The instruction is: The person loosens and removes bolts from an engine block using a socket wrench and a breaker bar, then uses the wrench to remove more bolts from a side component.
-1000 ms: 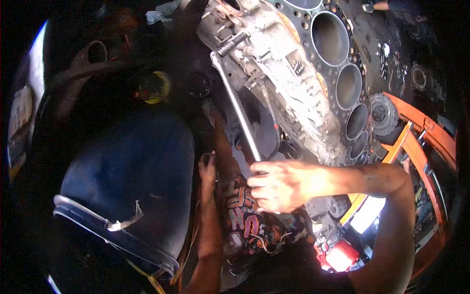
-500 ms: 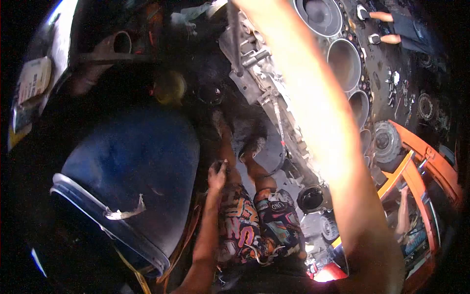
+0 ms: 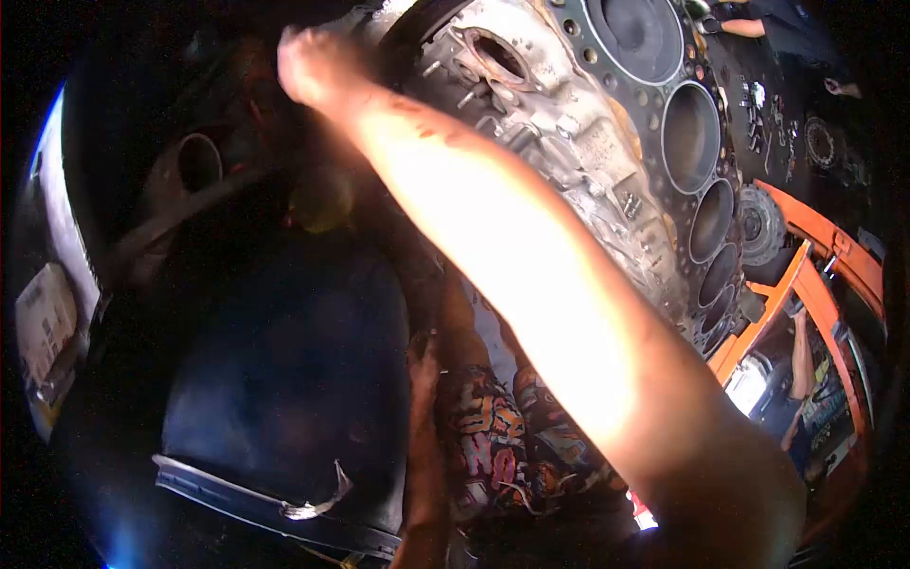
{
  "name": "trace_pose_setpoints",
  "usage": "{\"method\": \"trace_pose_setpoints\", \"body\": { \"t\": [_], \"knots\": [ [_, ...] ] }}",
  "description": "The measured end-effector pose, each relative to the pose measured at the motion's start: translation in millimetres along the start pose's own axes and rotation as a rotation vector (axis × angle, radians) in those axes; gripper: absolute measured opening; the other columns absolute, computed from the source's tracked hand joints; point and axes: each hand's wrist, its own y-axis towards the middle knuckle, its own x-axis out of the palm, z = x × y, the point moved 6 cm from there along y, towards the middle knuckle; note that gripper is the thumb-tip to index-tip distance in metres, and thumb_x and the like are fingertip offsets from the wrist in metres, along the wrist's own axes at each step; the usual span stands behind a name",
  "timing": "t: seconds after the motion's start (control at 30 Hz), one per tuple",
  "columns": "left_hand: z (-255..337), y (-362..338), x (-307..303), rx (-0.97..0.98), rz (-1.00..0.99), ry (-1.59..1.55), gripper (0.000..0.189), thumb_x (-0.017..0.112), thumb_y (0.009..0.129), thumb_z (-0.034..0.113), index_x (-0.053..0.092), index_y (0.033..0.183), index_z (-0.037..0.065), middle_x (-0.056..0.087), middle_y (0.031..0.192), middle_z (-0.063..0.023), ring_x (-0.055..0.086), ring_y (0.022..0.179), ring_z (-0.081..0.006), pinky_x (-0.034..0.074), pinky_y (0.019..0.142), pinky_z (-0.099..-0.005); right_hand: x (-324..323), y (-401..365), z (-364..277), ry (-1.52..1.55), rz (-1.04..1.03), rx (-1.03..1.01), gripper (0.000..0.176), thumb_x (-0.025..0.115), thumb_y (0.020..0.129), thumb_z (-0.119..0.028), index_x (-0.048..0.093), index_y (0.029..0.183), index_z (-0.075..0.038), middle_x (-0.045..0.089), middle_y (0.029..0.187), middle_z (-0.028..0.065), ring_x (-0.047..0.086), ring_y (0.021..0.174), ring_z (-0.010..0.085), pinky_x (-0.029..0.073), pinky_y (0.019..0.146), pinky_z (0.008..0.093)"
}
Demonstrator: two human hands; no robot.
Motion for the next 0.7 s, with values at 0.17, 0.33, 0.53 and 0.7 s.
{"method": "trace_pose_setpoints", "body": {
  "t": [0.17, 0.33, 0.53, 0.7],
  "knots": [
    [-49.0, 37.3, -10.8, 0.213, -0.054, -0.249, 0.058, 0.059, 0.09, 0.048, 0.057, 0.12, -0.001, 0.059, 0.118, -0.0153, 0.063, 0.088, -0.0213, 0.054, 0.07, -0.0325, 122.1, -61.3, -10.5, 0.229, -0.395, 0.316, 0.019, 0.057, 0.088, -0.022, 0.073, 0.099, -0.022, 0.069, 0.105, 0.0013, 0.065, 0.094, 0.0196, 0.051, 0.069, 0.0372],
    [-0.8, 10.4, -7.4, -0.045, 0.075, -0.429, 0.03, 0.053, 0.098, 0.025, 0.059, 0.119, 0.005, 0.068, 0.081, -0.0088, 0.064, 0.061, -0.0151, 0.052, 0.049, -0.0288, 282.8, -256.5, -52.1, -0.001, -0.409, 0.156, 0.019, 0.051, 0.088, -0.022, 0.069, 0.085, -0.015, 0.066, 0.089, 0.0053, 0.062, 0.089, 0.0236, 0.045, 0.08, 0.0435],
    [-75.3, 36.1, 4.7, 0.114, 0.055, -0.386, 0.028, 0.058, 0.096, 0.026, 0.063, 0.113, 0.005, 0.065, 0.1, -0.0115, 0.06, 0.092, -0.0157, 0.049, 0.078, -0.0282, 233.7, -459.4, -52.1, -0.221, -0.706, -0.296, 0.02, 0.051, 0.085, -0.02, 0.065, 0.073, -0.013, 0.064, 0.077, 0.0049, 0.059, 0.081, 0.0234, 0.041, 0.08, 0.044],
    [-23.6, 13.9, 6.8, 0.1, -0.066, -0.35, 0.042, 0.062, 0.091, 0.036, 0.063, 0.114, 0.001, 0.063, 0.106, -0.0126, 0.058, 0.091, -0.0185, 0.048, 0.08, -0.0336, 36.9, -520.1, -30.9, -0.432, -1.002, -0.908, 0.016, 0.056, 0.08, -0.017, 0.065, 0.066, -0.017, 0.063, 0.072, 0.0003, 0.056, 0.072, 0.0192, 0.039, 0.067, 0.0387]
  ]
}}
